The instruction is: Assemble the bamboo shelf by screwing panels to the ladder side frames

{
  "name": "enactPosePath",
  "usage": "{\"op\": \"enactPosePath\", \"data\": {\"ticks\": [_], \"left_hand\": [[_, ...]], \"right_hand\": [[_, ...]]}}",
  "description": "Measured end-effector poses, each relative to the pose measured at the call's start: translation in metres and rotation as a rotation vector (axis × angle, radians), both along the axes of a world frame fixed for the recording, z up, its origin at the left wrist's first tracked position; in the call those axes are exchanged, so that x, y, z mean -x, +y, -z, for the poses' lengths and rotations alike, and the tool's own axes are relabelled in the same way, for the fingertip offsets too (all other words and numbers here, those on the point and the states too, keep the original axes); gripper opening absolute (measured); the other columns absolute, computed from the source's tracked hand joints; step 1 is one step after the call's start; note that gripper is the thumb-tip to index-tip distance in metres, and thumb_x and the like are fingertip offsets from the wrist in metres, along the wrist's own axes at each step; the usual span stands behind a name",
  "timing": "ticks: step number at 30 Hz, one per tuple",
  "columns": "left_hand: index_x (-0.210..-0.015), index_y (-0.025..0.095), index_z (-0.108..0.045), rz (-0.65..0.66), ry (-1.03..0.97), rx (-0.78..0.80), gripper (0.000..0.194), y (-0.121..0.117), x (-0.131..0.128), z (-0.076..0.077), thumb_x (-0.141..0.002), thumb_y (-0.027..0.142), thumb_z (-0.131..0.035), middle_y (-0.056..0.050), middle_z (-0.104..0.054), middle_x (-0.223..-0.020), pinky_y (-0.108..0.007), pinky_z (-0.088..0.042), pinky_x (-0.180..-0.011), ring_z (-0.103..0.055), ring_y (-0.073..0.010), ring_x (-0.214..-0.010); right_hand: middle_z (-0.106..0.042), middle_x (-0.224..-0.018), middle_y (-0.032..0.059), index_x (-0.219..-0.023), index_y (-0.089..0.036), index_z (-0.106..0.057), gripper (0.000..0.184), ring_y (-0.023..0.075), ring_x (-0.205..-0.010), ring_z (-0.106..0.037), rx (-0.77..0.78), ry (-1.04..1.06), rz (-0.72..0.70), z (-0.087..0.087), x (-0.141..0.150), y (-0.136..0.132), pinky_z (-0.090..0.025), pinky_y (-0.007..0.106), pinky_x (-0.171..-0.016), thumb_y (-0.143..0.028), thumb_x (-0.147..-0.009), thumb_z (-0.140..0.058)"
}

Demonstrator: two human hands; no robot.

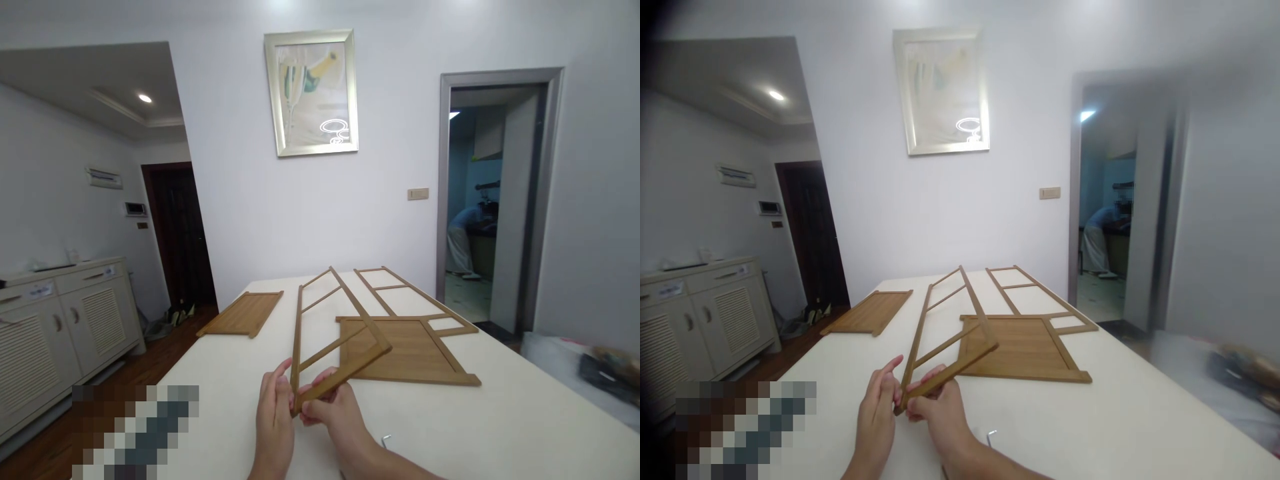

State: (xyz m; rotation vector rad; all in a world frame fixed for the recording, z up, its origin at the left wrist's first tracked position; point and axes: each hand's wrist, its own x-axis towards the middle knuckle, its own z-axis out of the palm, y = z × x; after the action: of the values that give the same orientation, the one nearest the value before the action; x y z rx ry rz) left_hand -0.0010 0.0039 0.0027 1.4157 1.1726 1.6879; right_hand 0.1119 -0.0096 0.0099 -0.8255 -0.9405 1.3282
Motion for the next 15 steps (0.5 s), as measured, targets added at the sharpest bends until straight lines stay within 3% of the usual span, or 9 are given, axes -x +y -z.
{"op": "enactPosePath", "data": {"ticks": [5, 11, 15], "left_hand": [[-0.122, 0.017, -0.062, -0.061, 0.051, -0.030, 0.060, 0.0063, 0.0057, 0.0039, -0.091, 0.064, -0.041, 0.001, -0.050, -0.075, -0.029, -0.048, -0.066, -0.053, -0.0156, -0.066], [-0.120, 0.018, -0.063, -0.092, 0.063, -0.057, 0.059, 0.0073, 0.0077, 0.0029, -0.091, 0.064, -0.042, 0.001, -0.050, -0.078, -0.032, -0.047, -0.073, -0.054, -0.0167, -0.069], [-0.121, 0.018, -0.063, -0.093, 0.056, -0.042, 0.060, 0.0062, 0.0067, 0.0010, -0.090, 0.065, -0.043, 0.001, -0.050, -0.076, -0.032, -0.047, -0.072, -0.054, -0.0172, -0.069]], "right_hand": [[-0.074, -0.086, 0.0041, -0.080, -0.021, -0.047, 0.041, 0.0165, -0.061, -0.067, 0.134, 0.180, -0.004, -0.0029, -0.0032, -0.0005, -0.052, 0.028, -0.057, -0.013, -0.051, -0.074], [-0.074, -0.089, 0.0076, -0.083, -0.020, -0.046, 0.034, 0.0152, -0.057, -0.068, 0.225, 0.347, -0.128, 0.0027, -0.0059, 0.0027, -0.052, 0.026, -0.054, -0.032, -0.066, -0.074], [-0.074, -0.084, 0.0057, -0.084, -0.021, -0.045, 0.033, 0.0156, -0.055, -0.068, 0.261, 0.371, -0.144, 0.0051, -0.0070, 0.0043, -0.052, 0.026, -0.053, -0.032, -0.068, -0.073]]}}
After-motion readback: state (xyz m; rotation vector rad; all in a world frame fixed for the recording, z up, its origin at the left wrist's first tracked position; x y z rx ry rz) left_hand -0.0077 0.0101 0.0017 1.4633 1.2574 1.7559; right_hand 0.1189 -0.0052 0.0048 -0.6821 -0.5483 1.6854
